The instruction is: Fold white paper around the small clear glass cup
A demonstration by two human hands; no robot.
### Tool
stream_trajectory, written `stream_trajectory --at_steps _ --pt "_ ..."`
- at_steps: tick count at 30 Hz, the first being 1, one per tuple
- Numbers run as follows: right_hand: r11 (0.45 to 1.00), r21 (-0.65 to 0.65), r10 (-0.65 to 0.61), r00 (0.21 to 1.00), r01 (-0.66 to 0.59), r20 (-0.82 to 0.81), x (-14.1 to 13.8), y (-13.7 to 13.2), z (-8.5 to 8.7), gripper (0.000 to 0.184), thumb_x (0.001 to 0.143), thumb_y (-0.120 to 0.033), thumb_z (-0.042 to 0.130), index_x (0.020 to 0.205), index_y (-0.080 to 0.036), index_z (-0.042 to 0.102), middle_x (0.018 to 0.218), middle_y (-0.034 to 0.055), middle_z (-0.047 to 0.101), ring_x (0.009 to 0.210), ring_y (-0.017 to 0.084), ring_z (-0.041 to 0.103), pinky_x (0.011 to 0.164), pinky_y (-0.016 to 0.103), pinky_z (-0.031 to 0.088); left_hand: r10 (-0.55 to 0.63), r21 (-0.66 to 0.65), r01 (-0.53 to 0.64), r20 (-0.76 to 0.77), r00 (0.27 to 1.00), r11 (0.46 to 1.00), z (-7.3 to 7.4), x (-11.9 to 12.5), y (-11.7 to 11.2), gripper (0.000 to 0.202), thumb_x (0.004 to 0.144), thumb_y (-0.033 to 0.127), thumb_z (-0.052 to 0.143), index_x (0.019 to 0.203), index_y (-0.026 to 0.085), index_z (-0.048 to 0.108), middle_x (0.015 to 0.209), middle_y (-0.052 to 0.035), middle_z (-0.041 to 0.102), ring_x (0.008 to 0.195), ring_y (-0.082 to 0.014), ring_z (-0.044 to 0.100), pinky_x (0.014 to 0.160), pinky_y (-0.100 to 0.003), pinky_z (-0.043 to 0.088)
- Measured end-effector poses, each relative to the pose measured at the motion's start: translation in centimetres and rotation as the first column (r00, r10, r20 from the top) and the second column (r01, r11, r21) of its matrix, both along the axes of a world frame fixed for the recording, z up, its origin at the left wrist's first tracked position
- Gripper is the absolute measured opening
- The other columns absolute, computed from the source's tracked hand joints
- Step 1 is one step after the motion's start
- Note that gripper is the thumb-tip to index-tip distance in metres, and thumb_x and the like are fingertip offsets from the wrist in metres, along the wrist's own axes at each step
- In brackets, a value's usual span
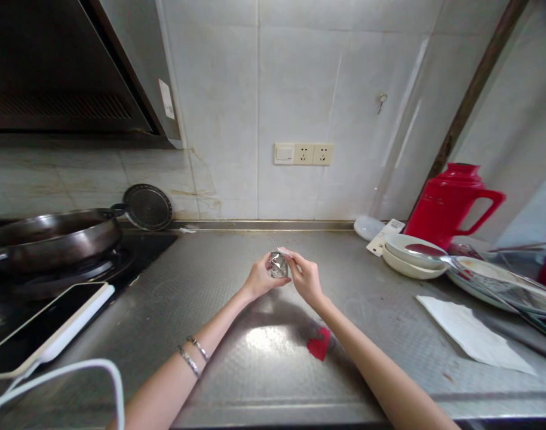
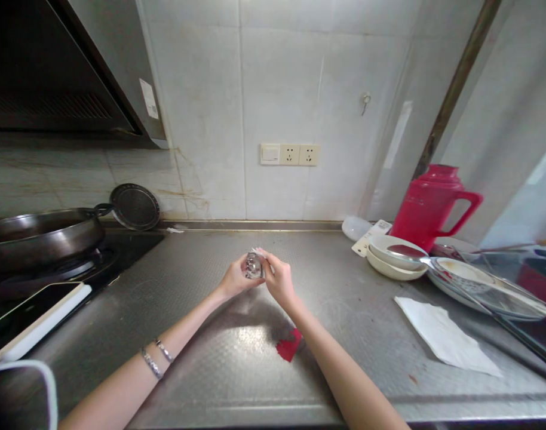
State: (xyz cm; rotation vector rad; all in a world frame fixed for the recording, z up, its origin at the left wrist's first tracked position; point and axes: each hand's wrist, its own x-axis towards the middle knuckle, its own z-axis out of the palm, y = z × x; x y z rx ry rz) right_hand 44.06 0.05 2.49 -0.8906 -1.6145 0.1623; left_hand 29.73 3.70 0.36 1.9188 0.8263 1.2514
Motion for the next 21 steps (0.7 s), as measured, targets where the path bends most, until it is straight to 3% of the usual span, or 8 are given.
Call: stream_trajectory --at_steps 4,7,11,16,21 --pt "0.998 0.058 0.009 0.999 -0.011 0.044 -0.3 -0.5 0.0 0.028 0.091 -0.027 0.046 0.108 -0.023 0.067 0.108 0.0058 0.071 0.099 0.022 0.067 0.085 0.034 0.055 -0.037 -0.005 0.037 0.052 0.998 0.999 0.2 -0.1 0.2 0.063 0.059 0.032 0.08 0.114 0.015 0.054 0.1 -0.0072 0.067 0.09 -0.0193 0.063 0.079 -0.03 0.05" --pt "0.997 0.071 0.026 0.998 -0.03 0.053 -0.5 -0.8 0.1 0.028 0.091 -0.028 0.046 0.107 -0.023 0.068 0.108 0.006 0.07 0.101 0.022 0.066 0.087 0.035 0.054 0.0 -0.015 0.001 0.049 0.999 1.0 0.4 -0.1 0.2 0.056 0.06 0.033 0.079 0.108 0.014 0.057 0.096 -0.0068 0.068 0.086 -0.019 0.064 0.077 -0.03 0.051" --pt "1.0 0.014 0.024 1.0 -0.024 -0.005 -0.4 -0.8 0.6 0.027 0.091 -0.032 0.048 0.102 -0.022 0.07 0.101 0.0053 0.073 0.093 0.022 0.069 0.08 0.031 0.055 -0.004 -0.028 0.005 0.068 0.998 1.0 0.5 -0.2 0.2 0.058 0.06 0.029 0.079 0.111 0.015 0.056 0.102 -0.0075 0.068 0.091 -0.0199 0.064 0.081 -0.03 0.051" --pt "0.991 -0.092 -0.118 0.967 0.1 -0.224 0.7 0.4 1.0 0.034 0.09 -0.04 0.049 0.099 -0.017 0.071 0.087 0.0035 0.073 0.08 0.021 0.067 0.069 0.029 0.054 -0.004 -0.033 0.006 0.055 0.998 0.999 0.6 -0.1 0.0 0.06 0.056 0.028 0.081 0.108 0.014 0.054 0.1 -0.0074 0.067 0.093 -0.0203 0.063 0.084 -0.031 0.05" --pt "0.991 -0.127 -0.057 0.982 0.034 -0.182 0.9 1.1 0.4 0.033 0.089 -0.042 0.05 0.097 -0.018 0.071 0.09 0.0042 0.074 0.082 0.021 0.067 0.071 0.03 0.054 -0.038 -0.025 0.039 0.043 0.998 0.999 0.7 0.1 -0.6 0.062 0.055 0.03 0.081 0.108 0.013 0.053 0.099 -0.0081 0.065 0.089 -0.0202 0.063 0.081 -0.03 0.05"
